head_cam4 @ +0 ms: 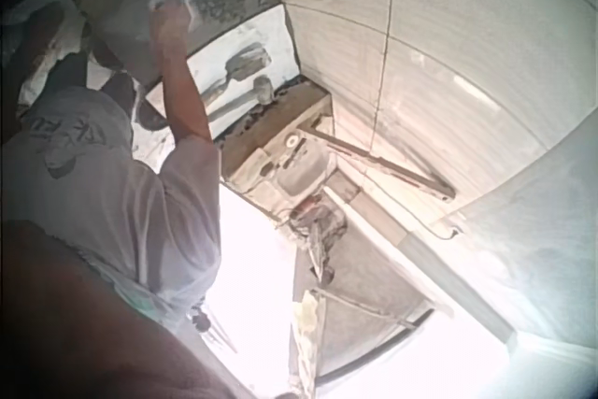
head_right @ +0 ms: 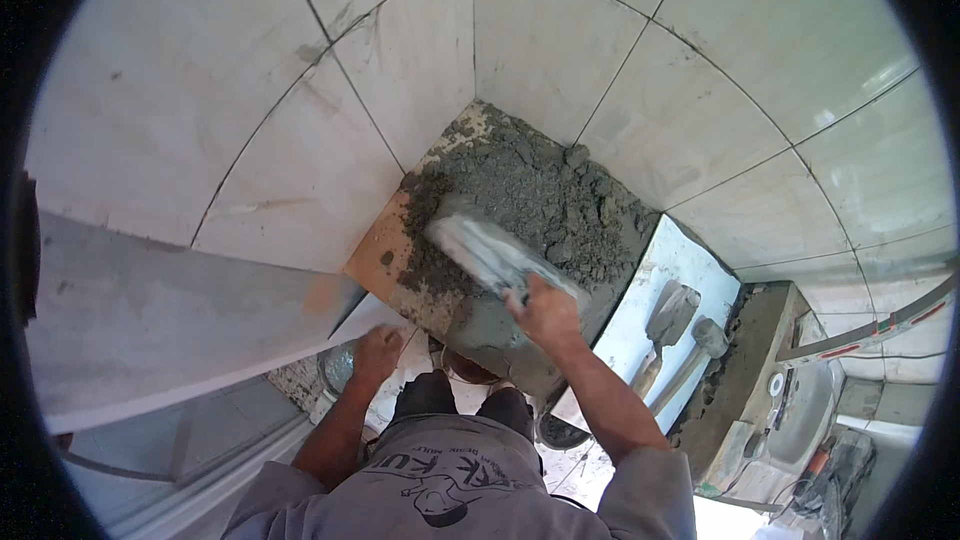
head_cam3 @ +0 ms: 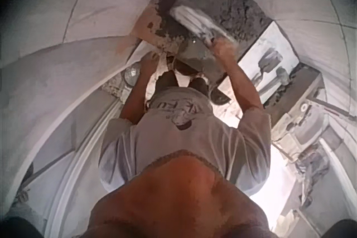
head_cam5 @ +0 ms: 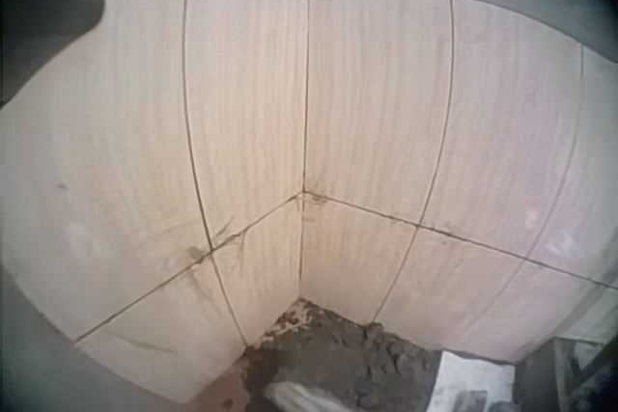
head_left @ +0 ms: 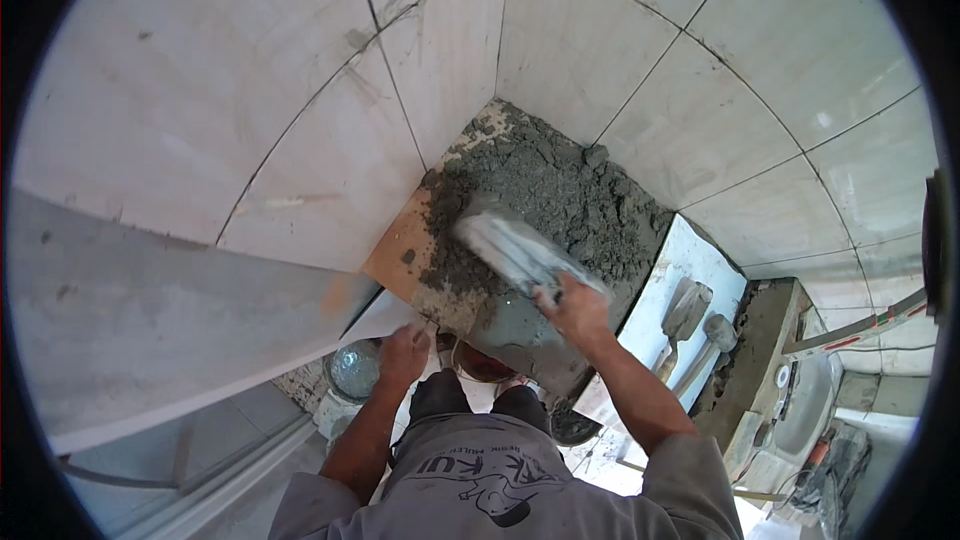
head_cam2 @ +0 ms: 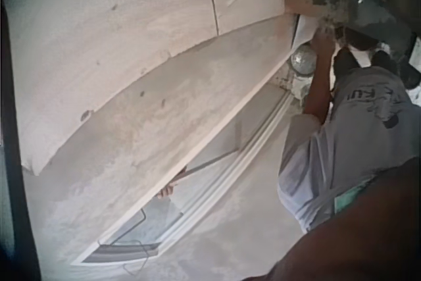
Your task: Smoothing and leveling wet cement on a surface using a trowel.
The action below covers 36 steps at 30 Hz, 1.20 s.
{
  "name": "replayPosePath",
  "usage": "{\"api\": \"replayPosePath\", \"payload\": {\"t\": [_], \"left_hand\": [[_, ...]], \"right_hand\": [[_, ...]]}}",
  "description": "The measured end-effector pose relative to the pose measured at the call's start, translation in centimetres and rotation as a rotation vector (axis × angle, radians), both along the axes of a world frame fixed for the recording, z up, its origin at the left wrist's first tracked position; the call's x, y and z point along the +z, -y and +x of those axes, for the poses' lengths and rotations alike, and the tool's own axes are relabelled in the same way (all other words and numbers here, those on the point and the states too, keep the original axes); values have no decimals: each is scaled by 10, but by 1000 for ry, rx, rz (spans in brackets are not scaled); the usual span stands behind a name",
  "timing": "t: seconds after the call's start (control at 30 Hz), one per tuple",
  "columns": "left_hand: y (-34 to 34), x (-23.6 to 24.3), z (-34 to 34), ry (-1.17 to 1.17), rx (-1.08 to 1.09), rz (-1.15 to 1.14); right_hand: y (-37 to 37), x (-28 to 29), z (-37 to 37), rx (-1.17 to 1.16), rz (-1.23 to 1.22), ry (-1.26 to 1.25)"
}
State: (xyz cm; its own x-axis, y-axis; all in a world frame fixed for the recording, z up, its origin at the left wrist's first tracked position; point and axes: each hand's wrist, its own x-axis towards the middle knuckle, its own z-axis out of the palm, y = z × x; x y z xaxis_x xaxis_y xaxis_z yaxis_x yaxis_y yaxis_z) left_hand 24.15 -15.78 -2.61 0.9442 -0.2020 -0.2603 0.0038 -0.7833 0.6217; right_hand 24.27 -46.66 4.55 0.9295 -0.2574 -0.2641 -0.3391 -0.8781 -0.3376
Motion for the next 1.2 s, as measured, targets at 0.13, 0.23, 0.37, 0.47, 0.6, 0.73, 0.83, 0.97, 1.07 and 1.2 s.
{"api": "replayPosePath", "payload": {"t": [0.13,0.23,0.37,0.47,0.6,0.73,0.83,0.97,1.07,1.2], "left_hand": [[35,59,58,400,-168,-107],[68,57,90,593,-391,39],[89,12,121,474,-466,97],[102,-4,135,423,-501,202],[126,15,152,443,-465,196],[136,-5,183,461,-520,222],[149,-18,194,471,-492,229],[166,-25,217,418,-519,313],[177,-28,230,452,-516,301],[183,-23,238,398,-506,350]], "right_hand": [[-16,-34,35,292,-76,41],[-12,-43,51,286,-131,83],[-6,-45,68,291,-134,67],[6,-50,83,272,-129,71],[27,-58,99,293,-137,61],[27,-50,117,290,-121,-16],[27,-46,132,220,-100,-135],[33,-43,152,159,-95,-125],[42,-56,165,128,-120,-32],[41,-42,176,115,-104,-82]]}}
